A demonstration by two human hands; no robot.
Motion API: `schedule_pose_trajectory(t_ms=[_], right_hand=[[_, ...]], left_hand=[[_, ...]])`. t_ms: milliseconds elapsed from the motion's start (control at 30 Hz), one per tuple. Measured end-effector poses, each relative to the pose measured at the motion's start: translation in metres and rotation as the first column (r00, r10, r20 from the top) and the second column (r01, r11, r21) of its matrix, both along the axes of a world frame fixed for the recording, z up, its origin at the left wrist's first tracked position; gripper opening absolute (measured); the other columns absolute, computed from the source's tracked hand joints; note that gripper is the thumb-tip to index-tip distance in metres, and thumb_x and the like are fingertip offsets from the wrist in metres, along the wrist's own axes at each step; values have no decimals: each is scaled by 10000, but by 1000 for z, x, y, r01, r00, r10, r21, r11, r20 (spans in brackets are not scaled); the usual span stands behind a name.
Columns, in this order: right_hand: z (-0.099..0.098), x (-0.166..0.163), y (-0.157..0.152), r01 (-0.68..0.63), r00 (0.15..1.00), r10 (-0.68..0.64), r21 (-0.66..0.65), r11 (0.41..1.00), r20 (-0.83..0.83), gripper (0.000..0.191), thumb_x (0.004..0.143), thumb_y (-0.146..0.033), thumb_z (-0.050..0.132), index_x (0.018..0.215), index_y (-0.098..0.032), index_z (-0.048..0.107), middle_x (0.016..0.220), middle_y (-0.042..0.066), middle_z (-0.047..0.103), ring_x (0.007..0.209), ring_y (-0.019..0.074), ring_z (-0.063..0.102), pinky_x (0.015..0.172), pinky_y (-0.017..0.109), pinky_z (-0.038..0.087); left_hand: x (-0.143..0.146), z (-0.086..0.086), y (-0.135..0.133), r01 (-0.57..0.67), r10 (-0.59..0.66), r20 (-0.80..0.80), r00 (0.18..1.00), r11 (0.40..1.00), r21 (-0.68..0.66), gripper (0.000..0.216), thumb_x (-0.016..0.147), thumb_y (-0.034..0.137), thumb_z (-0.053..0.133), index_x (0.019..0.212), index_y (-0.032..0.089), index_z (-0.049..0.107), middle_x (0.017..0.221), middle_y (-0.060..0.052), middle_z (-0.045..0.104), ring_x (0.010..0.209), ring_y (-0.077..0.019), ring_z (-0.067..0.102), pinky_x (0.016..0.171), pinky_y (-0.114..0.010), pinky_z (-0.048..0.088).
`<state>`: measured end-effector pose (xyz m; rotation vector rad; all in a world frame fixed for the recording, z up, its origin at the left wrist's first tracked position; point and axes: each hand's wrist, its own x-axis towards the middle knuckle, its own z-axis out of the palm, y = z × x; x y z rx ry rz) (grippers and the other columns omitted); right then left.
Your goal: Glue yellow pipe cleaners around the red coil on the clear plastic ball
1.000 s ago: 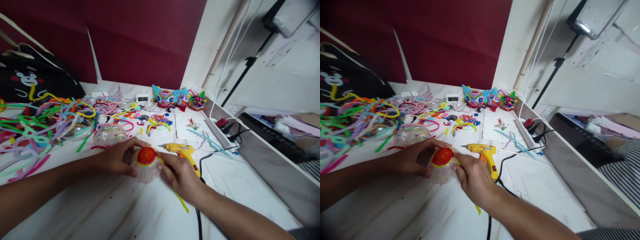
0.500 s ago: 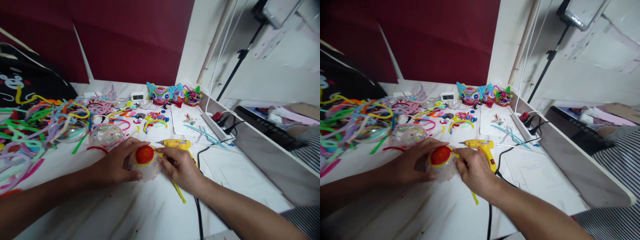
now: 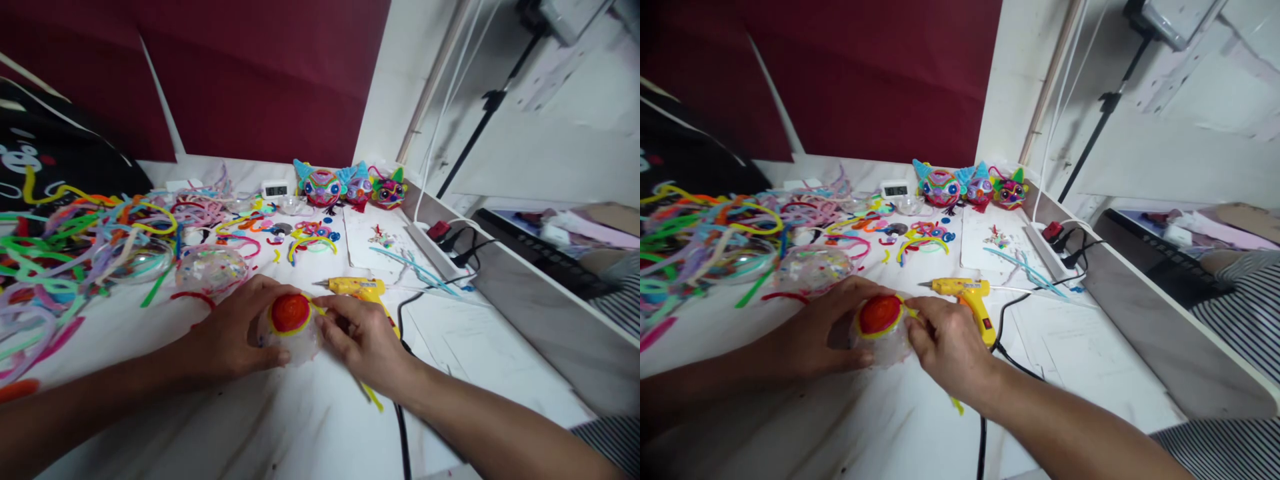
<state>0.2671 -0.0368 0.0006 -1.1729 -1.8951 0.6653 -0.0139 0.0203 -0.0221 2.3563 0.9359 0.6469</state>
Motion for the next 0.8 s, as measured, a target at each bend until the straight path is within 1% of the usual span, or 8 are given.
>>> schedule_pose_trajectory(t_ms=[167, 267, 333, 433, 500, 567, 667, 800], right_hand=[[0, -2, -2, -11, 995, 1, -105, 994, -96, 335, 1023, -259, 677, 1233, -111, 892, 699, 9, 700, 584, 152, 597, 573, 264, 444], [-2, -4, -2, -29, 988, 1, -172, 985, -157, 372, 1028, -305, 665, 1241, -91, 881, 692, 5, 688, 570, 147, 588, 553, 265, 420], [-3, -5, -1, -34, 984, -2, -196, 980, -180, 384, 1020, -314, 669, 1252, -88, 875, 695, 0, 683, 574, 145, 586, 557, 267, 413], [-4, -6, -2, -39, 980, -6, -224, 974, -198, 401, 1010, -321, 677, 1273, -87, 868, 703, -6, 681, 580, 138, 580, 558, 265, 395], [-4, -6, -3, -46, 979, -3, -237, 970, -202, 428, 1010, -338, 670, 1287, -76, 866, 699, -10, 670, 576, 133, 568, 553, 265, 384], [-3, -7, -4, -53, 978, 2, -242, 969, -209, 456, 1010, -353, 658, 1295, -62, 864, 689, -15, 652, 564, 130, 550, 547, 267, 377], [-2, -9, -5, -80, 975, 27, -239, 968, -219, 458, 1013, -357, 640, 1277, -56, 863, 669, -24, 617, 538, 127, 511, 521, 268, 345], [-1, -8, -4, -82, 982, 46, -195, 977, -184, 400, 1012, -325, 628, 1207, -86, 882, 655, -33, 581, 537, 125, 476, 512, 270, 315]], left_hand=[[0, -3, 2, 13, -13, 15, 1000, 1000, 14, 810, 919, 738, 913, 1582, 363, 639, 1470, -58, 670, 1287, -332, 701, 1142, -478, 613], [2, -4, 4, 4, -5, 54, 999, 1000, 18, 838, 881, 785, 906, 1544, 327, 675, 1458, -77, 691, 1294, -358, 709, 1164, -514, 622], [4, -5, 4, 1, -2, 74, 997, 1000, 5, 850, 855, 795, 915, 1514, 308, 689, 1529, -106, 678, 1388, -402, 689, 1232, -562, 596], [7, -8, 2, 13, 4, 140, 990, 992, -124, 892, 827, 766, 951, 1537, 318, 648, 1685, -141, 624, 1532, -452, 637, 1296, -597, 561], [9, -9, 0, 41, 14, 194, 981, 960, -278, 934, 831, 729, 963, 1593, 354, 574, 1667, -129, 659, 1490, -428, 692, 1215, -554, 633], [11, -10, -4, 49, 35, 221, 975, 930, -364, 944, 828, 713, 968, 1599, 374, 541, 1595, -110, 710, 1402, -403, 750, 1106, -512, 687], [13, -11, -9, -6, 76, 204, 976, 947, -322, 921, 810, 749, 971, 1548, 361, 578, 1584, -109, 702, 1348, -396, 758, 1073, -512, 685], [13, -13, -9, -52, 82, 169, 982, 983, -174, 918, 834, 799, 934, 1554, 323, 621, 1521, -111, 712, 1287, -385, 757, 1125, -541, 659]])
